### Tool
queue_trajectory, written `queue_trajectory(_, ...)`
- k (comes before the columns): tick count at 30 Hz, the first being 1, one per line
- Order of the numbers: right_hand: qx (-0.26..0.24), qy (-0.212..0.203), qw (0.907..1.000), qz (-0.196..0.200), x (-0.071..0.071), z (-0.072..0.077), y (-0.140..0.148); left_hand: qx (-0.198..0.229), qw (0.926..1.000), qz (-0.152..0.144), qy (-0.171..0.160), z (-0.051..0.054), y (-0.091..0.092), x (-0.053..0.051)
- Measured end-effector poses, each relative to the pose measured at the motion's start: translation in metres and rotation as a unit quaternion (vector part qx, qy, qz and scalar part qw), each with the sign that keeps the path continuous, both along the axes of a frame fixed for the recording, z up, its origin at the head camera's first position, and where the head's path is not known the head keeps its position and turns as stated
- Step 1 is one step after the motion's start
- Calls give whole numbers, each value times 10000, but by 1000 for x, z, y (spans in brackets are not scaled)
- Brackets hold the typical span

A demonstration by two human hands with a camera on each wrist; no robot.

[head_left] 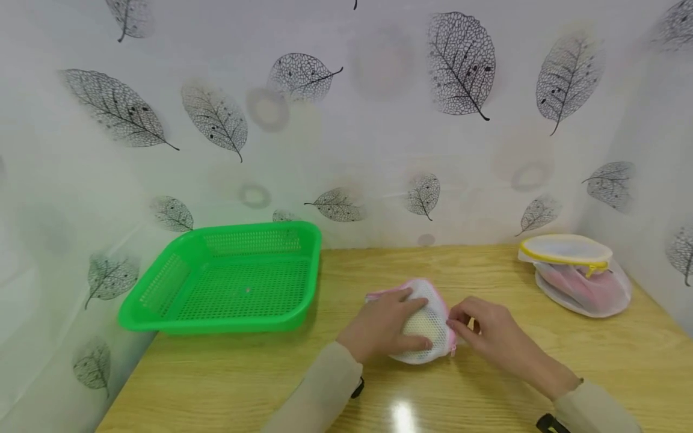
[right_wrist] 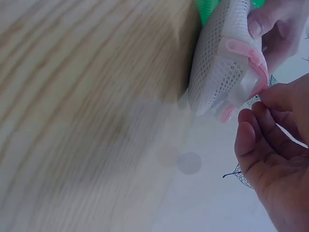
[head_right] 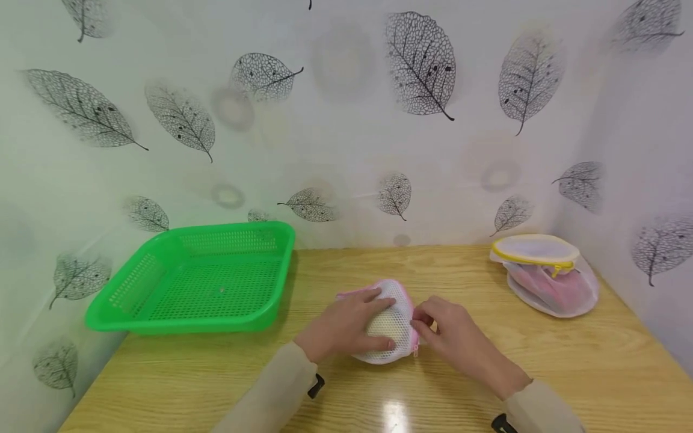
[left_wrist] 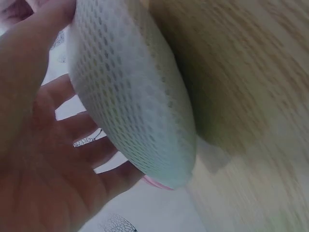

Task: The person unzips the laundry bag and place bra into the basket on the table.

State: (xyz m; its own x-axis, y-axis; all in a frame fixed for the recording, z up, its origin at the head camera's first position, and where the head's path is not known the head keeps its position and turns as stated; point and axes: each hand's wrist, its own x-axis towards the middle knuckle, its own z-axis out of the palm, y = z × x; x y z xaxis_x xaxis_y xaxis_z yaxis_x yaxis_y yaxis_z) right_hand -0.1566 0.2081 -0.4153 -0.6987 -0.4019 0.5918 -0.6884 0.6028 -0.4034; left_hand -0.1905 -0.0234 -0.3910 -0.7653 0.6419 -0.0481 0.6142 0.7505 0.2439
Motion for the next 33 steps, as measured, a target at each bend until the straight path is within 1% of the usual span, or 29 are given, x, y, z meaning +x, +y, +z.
queue_trajectory(4,149,165,9984,521,6,-2,7,-180,9996,68,-195,2,3,-2)
queue_trajectory(6,339,88,9974,637,10,-3,10,-272,9994,94,-201,2,4,-3)
queue_trajectory(8,625,168,9957,658,14,-5,11,-334,9992,116,-195,3,5,-3)
queue_trajectory(10,944,269,9935,578,16,-8,11,-379,9990,132,-192,3,5,-3)
queue_trajectory(14,1435,561,9868,488,16,-13,6,-451,9987,122,-216,5,5,-2)
queue_trajectory(18,1790,317,9822,475,16,-11,1,-440,9988,87,-192,4,5,-1)
queue_trajectory(21,2089,54,9768,474,18,-6,-2,-300,9994,108,-113,1,5,0)
queue_trajectory(24,2344,-20,9709,484,20,-2,-2,-191,9997,144,24,-2,6,1)
queue_trajectory(26,2472,89,9679,456,21,0,-2,-199,9996,143,105,-3,6,2)
queue_trajectory(28,2531,309,9661,409,22,2,-1,-240,9995,154,111,-4,7,2)
queue_trajectory(30,2545,669,9640,372,22,2,0,-257,9995,165,79,-5,8,2)
queue_trajectory(33,2598,1226,9569,418,20,2,0,-240,9995,196,-13,-4,9,3)
